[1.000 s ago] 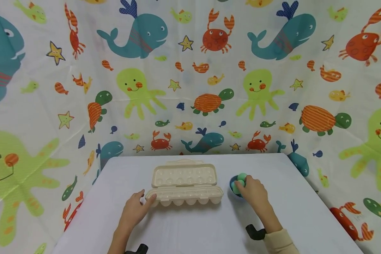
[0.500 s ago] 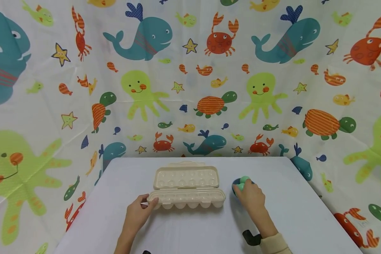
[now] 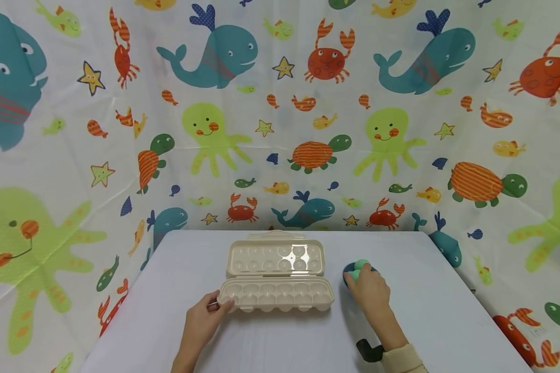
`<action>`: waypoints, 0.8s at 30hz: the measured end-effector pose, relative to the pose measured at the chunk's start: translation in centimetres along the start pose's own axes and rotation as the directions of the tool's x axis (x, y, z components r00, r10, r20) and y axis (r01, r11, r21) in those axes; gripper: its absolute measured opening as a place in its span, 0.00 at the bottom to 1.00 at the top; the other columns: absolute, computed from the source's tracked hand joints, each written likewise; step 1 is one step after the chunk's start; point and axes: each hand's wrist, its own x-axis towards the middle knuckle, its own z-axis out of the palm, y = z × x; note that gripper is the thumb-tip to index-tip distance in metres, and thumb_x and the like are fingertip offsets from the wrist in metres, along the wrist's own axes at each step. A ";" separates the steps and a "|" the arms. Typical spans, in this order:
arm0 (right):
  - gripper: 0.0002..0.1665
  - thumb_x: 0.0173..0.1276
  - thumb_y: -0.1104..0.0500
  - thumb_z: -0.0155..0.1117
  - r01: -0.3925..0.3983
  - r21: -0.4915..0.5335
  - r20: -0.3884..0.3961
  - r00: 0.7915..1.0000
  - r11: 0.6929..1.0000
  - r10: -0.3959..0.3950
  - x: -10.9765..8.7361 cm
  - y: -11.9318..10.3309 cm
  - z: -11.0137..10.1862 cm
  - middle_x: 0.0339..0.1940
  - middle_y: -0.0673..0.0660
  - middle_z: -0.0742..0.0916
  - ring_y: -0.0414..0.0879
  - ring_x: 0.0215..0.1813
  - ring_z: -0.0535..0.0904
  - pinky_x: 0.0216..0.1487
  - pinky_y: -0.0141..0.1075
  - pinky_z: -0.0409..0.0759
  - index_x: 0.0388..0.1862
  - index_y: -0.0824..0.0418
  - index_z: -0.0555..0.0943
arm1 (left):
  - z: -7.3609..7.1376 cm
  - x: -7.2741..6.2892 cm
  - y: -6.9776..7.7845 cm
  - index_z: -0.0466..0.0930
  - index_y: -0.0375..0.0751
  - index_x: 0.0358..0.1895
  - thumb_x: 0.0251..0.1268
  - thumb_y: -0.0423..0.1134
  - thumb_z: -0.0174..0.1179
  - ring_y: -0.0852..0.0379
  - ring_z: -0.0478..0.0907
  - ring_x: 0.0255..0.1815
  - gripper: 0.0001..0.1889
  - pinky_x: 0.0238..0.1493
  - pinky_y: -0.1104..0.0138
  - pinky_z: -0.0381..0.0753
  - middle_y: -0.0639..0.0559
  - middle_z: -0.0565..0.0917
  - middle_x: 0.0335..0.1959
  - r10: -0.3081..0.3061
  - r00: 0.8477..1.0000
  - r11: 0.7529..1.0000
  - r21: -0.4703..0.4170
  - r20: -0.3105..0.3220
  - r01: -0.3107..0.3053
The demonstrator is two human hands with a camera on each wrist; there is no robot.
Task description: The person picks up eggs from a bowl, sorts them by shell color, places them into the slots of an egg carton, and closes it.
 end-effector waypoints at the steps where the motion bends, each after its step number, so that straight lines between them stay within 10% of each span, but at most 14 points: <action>1: 0.36 0.67 0.43 0.64 0.002 0.002 -0.003 1.000 1.000 -0.002 0.0 0.0 0.0 0.29 0.72 0.83 0.62 0.28 0.83 0.24 0.52 0.80 0.47 0.79 0.73 | 0.0 -0.1 -0.1 0.78 0.27 0.60 0.59 0.50 0.72 0.47 0.89 0.45 0.33 0.38 0.69 0.88 0.34 0.88 0.45 -0.001 1.000 1.000 -0.010 0.001 0.001; 24: 0.28 0.66 0.49 0.60 0.008 0.068 -0.021 1.000 0.998 -0.006 -0.2 -0.2 0.0 0.25 0.69 0.83 0.58 0.23 0.79 0.20 0.48 0.77 0.45 0.75 0.71 | 0.2 -1.3 -1.6 0.80 0.26 0.55 0.45 0.38 0.80 0.47 0.88 0.43 0.32 0.40 0.74 0.86 0.34 0.88 0.44 0.016 1.000 0.993 -0.114 -0.011 -0.017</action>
